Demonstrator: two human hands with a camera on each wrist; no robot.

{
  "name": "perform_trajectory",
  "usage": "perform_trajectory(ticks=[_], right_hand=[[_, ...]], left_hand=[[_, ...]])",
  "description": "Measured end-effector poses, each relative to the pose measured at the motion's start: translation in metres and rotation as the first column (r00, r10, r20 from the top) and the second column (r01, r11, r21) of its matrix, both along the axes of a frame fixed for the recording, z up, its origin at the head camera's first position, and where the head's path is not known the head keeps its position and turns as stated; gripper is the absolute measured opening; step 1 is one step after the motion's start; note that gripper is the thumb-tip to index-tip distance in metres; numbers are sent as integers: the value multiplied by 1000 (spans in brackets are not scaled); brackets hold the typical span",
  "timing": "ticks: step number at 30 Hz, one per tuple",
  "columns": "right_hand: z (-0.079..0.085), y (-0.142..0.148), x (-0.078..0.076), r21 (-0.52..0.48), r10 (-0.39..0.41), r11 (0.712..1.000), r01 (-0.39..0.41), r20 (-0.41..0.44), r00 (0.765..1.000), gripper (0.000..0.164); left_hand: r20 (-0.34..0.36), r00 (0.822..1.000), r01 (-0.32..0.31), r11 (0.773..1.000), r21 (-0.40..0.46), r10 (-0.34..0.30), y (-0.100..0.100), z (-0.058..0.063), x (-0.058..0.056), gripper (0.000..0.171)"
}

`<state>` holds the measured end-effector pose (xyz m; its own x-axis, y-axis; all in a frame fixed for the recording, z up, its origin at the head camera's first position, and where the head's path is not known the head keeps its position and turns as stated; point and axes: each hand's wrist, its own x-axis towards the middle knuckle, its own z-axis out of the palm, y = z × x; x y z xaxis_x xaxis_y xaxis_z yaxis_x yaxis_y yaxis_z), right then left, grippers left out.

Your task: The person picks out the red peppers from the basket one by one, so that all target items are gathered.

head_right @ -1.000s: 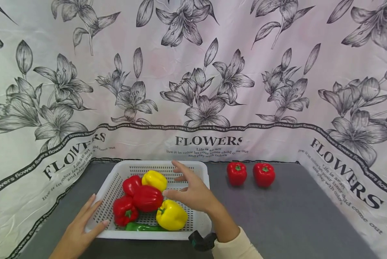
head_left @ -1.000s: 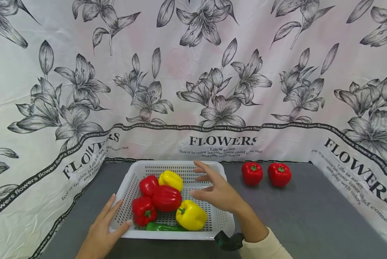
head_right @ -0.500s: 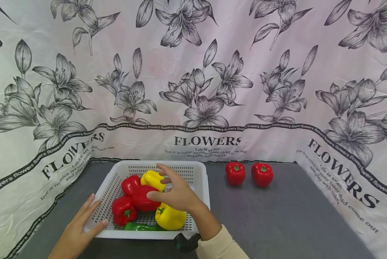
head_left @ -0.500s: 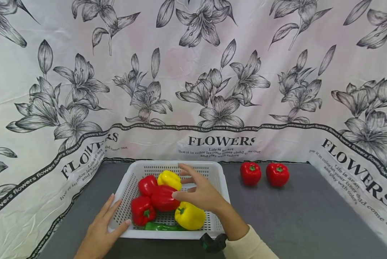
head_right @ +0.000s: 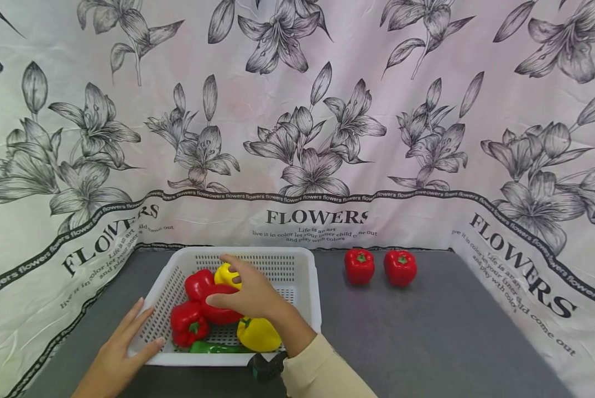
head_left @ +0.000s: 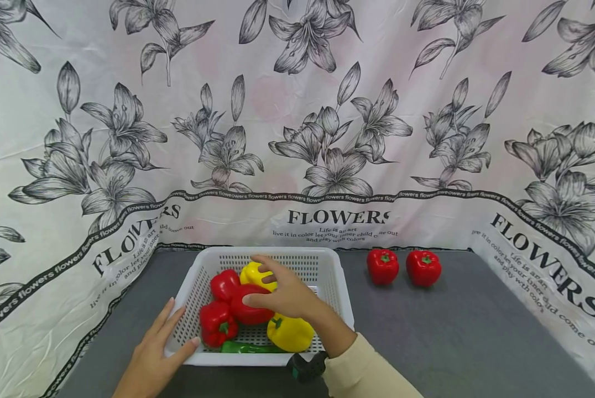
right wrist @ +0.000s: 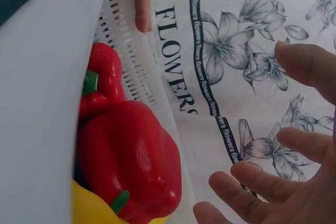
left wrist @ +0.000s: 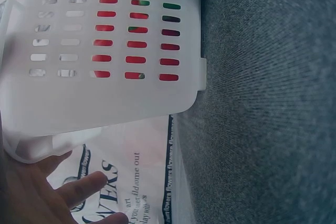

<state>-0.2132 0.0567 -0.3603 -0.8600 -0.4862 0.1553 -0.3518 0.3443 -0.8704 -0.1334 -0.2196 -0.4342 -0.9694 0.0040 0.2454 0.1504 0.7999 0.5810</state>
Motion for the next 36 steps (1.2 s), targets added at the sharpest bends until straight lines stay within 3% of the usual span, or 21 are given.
perform_trajectory(ticks=[5,13,24,30,36], right_hand=[[-5,-6,-5,50,7,999,-8,5,1000,73],[-14,-10,-10,137,12,990,-9,-16,1000,73],[-29,-19,-11,347,-7,938,7,0,1000,77],[-31,-27,-7,459,-46,885,76,-76,996,78],[-32,-26,-6,436,-82,893,111,-85,993,76]], left_hand=[[34,999,-5,1000,-4,6,1,1,-1,78],[6,1000,8,1000,-10,-8,1,-1,-2,77],[6,1000,0,1000,7,0,0,0,0,78],[-26,1000,5,1000,3,-5,0,0,2,75],[-16,1000,0,1000,5,0,2,0,3,75]])
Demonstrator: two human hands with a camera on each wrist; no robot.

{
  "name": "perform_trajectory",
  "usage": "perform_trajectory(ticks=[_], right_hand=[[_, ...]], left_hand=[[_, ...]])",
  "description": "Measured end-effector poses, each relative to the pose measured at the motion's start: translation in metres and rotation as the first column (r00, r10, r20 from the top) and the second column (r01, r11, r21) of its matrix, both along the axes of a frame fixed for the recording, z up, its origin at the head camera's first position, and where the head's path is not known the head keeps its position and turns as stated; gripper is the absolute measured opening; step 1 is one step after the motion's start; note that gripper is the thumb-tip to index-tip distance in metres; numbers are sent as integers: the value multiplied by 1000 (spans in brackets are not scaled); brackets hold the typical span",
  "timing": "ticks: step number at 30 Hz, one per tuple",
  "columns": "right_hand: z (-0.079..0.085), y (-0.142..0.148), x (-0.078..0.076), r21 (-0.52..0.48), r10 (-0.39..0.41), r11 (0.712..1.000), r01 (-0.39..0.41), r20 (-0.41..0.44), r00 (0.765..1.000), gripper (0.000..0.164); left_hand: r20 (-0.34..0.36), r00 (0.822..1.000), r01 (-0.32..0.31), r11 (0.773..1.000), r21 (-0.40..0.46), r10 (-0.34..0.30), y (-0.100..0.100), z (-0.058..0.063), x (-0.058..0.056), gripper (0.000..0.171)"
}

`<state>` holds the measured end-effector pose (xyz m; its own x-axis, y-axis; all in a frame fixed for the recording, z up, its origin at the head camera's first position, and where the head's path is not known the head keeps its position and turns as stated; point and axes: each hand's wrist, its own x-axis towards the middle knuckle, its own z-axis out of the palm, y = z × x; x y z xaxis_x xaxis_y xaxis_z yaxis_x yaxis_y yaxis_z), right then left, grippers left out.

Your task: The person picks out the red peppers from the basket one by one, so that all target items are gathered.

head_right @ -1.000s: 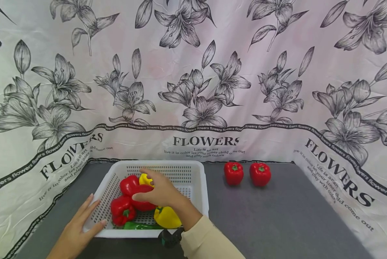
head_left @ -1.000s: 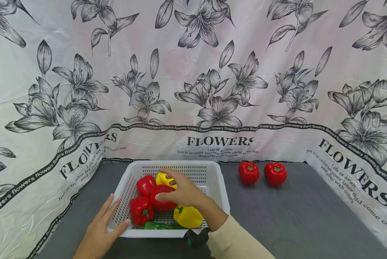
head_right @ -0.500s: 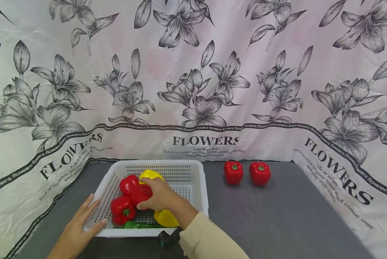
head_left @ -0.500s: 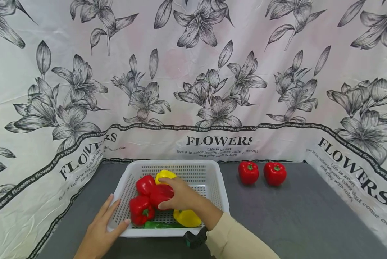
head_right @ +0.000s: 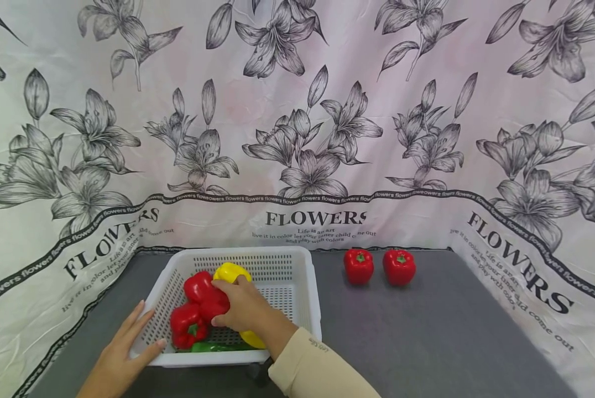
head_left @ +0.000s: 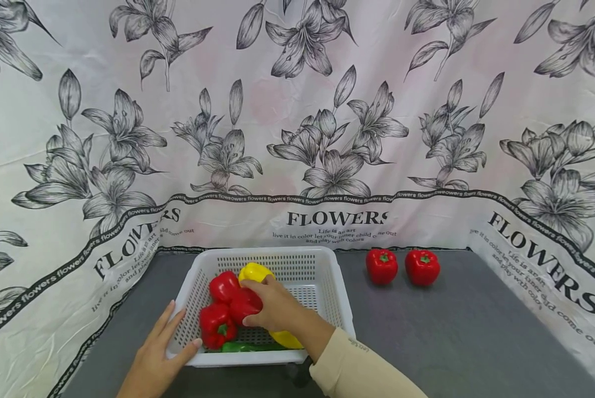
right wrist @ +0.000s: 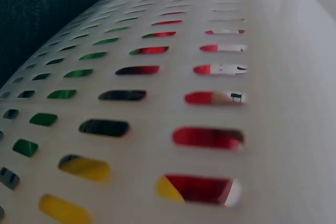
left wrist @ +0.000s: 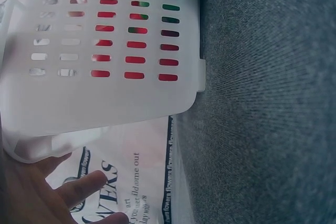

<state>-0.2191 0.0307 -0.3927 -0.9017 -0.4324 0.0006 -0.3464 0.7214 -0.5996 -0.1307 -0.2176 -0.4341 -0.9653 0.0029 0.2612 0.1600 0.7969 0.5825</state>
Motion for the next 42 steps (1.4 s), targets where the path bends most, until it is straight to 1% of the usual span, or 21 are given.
perform_trajectory(ticks=[4,8,13,16,20,24,28,31,35,37,42], right_hand=[[0,2,2,-58,-6,998,7,9,1000,78],[0,3,2,-98,12,995,-12,7,1000,80],[1,2,2,-151,24,988,-21,17,1000,77],[1,2,2,-206,35,978,-26,39,999,76],[0,3,1,-279,67,959,-54,35,997,72],[0,4,0,-319,75,946,-63,25,997,64],[2,3,0,-339,65,940,-49,36,997,59],[3,2,0,-354,40,935,-21,48,998,57],[3,1,1,-386,15,923,8,55,998,59],[5,1,1,-409,19,912,4,52,998,60],[11,3,4,-455,38,890,-6,61,997,72]], left_hand=[[15,1000,-4,1000,-4,4,1,1,-1,76],[36,999,-5,1000,-7,6,1,1,-1,78],[70,998,-11,1000,-4,11,2,2,-2,79],[83,996,-14,1000,-6,15,2,2,-2,80],[72,997,-12,1000,-6,12,2,1,-2,80],[47,999,-4,1000,-2,4,1,0,-3,78],[60,998,-5,1000,-1,5,2,0,-3,79],[72,997,-9,1000,-1,9,2,0,-3,80],[50,999,-7,1000,-1,7,1,-1,-2,79],[41,999,-5,1000,0,5,1,-1,-2,78],[26,1000,0,1000,8,0,0,-2,-1,77]])
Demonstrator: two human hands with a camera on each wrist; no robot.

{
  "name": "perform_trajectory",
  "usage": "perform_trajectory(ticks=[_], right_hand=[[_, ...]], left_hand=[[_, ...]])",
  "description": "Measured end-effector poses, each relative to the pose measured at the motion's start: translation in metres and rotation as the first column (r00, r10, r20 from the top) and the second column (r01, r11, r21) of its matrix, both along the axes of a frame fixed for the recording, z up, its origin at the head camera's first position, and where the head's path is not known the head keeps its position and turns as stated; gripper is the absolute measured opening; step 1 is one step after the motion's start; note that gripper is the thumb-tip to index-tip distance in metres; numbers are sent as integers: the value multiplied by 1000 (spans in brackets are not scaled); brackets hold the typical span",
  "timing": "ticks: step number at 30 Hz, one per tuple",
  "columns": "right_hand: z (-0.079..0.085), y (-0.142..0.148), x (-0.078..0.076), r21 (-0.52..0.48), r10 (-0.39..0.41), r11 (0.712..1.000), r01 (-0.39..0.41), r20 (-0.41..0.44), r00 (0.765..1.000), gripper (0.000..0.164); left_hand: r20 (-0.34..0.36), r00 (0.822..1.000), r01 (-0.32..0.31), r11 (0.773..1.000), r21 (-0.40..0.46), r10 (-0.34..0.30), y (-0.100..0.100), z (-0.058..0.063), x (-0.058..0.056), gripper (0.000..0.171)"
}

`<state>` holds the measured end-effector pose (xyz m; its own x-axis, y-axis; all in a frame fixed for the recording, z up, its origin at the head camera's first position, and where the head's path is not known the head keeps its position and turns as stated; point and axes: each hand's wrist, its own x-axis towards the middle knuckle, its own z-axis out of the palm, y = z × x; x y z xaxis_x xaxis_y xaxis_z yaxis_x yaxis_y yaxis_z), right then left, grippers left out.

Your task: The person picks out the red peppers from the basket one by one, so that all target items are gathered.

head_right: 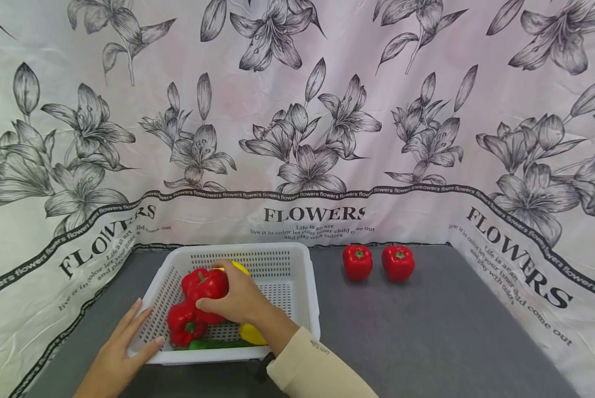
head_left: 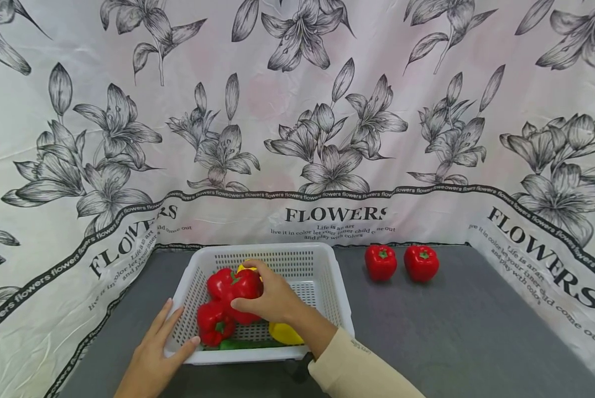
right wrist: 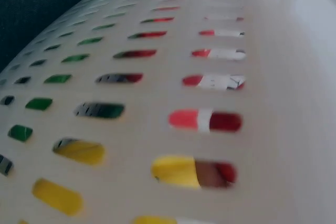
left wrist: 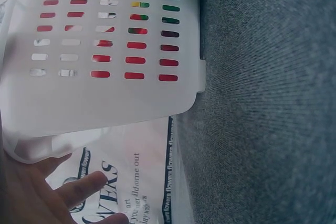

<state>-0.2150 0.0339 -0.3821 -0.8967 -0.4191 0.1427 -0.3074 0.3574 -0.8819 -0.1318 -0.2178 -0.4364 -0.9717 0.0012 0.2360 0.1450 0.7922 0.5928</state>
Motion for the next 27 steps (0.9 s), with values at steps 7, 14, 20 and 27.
perform_trajectory(ticks=[7,14,20,27], right_hand=[[15,9,8,-65,43,997,-44,-6,999,74],[21,24,17,-174,62,983,-62,-5,998,69],[26,39,23,-281,129,949,-142,-64,990,66],[28,58,29,-323,162,925,-198,-135,977,67]], left_hand=[[-21,1000,-1,1000,3,1,-1,-1,-1,75],[-14,1000,6,1000,3,-6,-2,-1,-1,75],[-16,1000,10,1000,-6,-10,-2,1,-1,74],[26,1000,-1,1000,-15,1,0,3,-1,76]])
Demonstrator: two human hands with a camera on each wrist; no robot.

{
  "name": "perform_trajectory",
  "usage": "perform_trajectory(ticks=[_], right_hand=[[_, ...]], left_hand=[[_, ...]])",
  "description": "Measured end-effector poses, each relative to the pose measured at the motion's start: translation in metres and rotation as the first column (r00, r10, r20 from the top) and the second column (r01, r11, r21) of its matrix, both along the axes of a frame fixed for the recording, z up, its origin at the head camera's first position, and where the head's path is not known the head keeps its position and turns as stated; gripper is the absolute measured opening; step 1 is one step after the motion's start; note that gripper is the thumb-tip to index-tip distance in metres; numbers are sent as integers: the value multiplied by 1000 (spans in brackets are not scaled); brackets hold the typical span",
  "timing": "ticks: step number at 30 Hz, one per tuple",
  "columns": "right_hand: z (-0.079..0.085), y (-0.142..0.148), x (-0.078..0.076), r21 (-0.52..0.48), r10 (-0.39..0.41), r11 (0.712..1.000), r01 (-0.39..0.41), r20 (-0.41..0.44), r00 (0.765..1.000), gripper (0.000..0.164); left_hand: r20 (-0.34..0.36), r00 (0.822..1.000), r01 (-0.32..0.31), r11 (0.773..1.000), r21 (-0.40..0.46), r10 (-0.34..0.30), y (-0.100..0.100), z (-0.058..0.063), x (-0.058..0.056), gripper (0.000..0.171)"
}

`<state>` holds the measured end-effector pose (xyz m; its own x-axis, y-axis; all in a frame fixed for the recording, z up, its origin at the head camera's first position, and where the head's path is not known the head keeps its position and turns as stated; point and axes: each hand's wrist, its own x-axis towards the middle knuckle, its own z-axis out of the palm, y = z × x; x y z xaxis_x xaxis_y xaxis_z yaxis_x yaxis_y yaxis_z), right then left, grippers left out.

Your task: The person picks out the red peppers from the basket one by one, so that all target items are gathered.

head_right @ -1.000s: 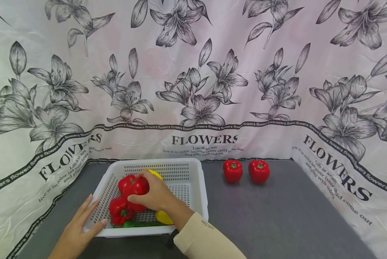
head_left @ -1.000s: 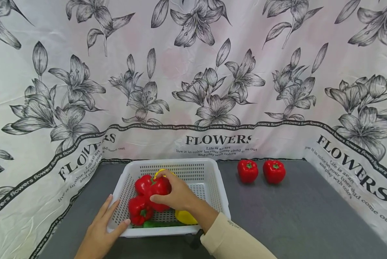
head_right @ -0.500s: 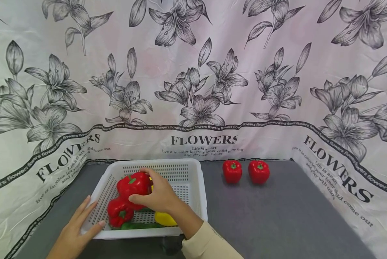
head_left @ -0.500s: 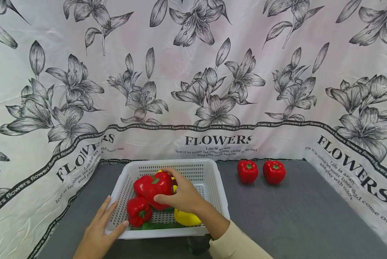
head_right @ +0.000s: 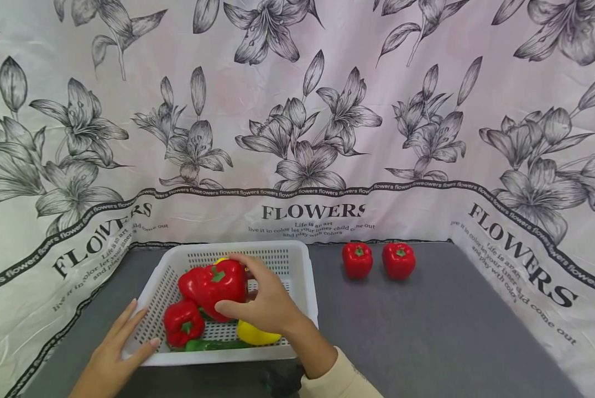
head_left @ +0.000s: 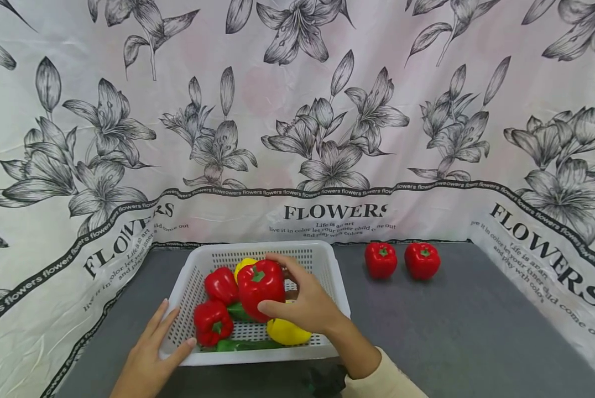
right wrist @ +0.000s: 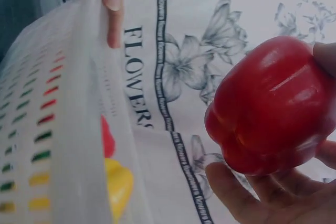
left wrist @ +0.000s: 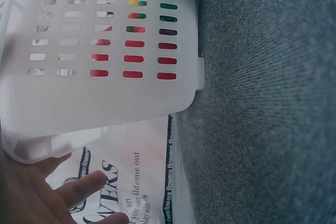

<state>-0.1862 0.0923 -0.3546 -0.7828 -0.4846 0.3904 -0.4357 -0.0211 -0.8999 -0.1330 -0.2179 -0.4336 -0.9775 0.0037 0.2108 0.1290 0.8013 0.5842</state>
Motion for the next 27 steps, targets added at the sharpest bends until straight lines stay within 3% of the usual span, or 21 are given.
perform_trajectory(ticks=[14,27], right_hand=[[7,50,14,5,-114,993,116,-154,982,71],[7,87,22,27,-188,980,197,-191,963,72]], left_hand=[[30,1000,-9,1000,-9,9,2,2,0,77],[8,1000,-7,1000,-1,7,1,2,0,76]])
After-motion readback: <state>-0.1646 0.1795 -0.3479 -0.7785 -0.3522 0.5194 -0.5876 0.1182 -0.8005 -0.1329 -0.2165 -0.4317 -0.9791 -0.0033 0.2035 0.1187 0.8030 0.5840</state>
